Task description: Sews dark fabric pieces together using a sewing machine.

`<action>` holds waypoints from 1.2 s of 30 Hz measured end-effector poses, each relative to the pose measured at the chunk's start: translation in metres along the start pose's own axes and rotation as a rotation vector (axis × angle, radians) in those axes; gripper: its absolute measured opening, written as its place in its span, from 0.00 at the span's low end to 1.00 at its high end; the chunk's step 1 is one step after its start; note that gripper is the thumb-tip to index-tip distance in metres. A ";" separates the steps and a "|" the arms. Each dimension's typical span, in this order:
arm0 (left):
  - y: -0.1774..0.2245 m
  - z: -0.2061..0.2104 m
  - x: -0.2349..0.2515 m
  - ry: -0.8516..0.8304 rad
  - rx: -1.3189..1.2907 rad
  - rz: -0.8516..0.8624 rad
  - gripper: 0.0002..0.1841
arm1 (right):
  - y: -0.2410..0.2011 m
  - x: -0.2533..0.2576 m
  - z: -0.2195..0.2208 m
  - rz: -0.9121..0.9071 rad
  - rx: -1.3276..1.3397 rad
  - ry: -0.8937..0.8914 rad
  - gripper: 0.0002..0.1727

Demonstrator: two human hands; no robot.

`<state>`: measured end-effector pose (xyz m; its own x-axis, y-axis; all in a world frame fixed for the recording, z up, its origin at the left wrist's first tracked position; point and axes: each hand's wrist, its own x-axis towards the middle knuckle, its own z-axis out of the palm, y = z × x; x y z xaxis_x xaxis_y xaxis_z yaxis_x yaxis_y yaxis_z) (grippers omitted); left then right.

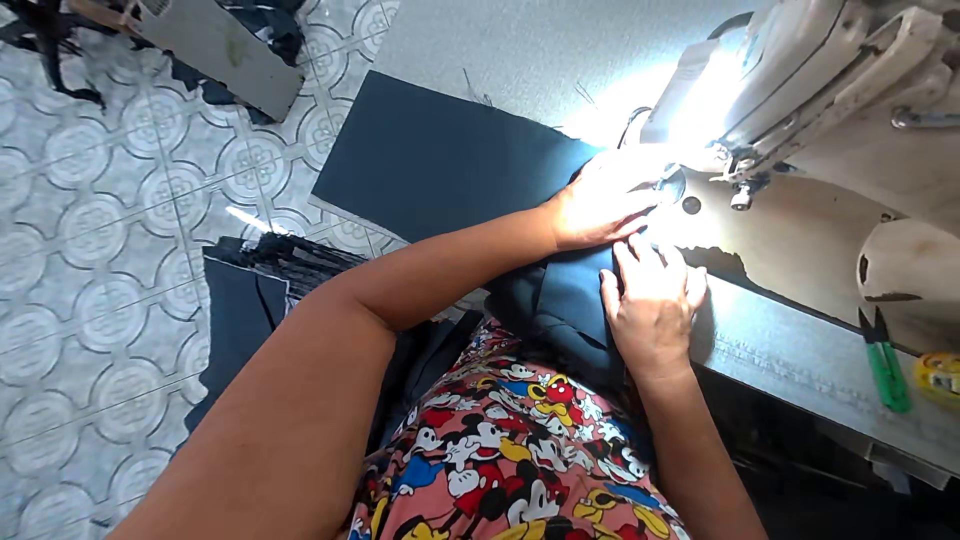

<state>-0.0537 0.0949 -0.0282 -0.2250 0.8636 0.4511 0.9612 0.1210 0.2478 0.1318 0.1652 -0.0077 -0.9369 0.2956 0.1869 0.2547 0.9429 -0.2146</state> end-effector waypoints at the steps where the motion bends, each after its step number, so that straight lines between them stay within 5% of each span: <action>1: 0.002 -0.003 -0.001 0.032 0.005 0.047 0.16 | 0.001 0.000 0.001 -0.007 0.015 0.004 0.21; 8: 0.020 -0.016 -0.037 -0.041 -0.184 -0.042 0.18 | 0.011 -0.043 0.008 -0.087 0.311 0.146 0.17; 23: 0.022 -0.025 -0.036 -0.175 -0.233 -0.064 0.19 | 0.016 -0.052 0.020 -0.084 0.381 0.297 0.12; 36: 0.006 -0.035 -0.037 -0.243 -0.267 0.217 0.17 | 0.001 -0.049 0.009 -0.093 0.161 0.188 0.17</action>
<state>-0.0449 0.0471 -0.0133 0.0533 0.9493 0.3098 0.8998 -0.1802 0.3974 0.1753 0.1505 -0.0261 -0.8895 0.2462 0.3849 0.1139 0.9353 -0.3350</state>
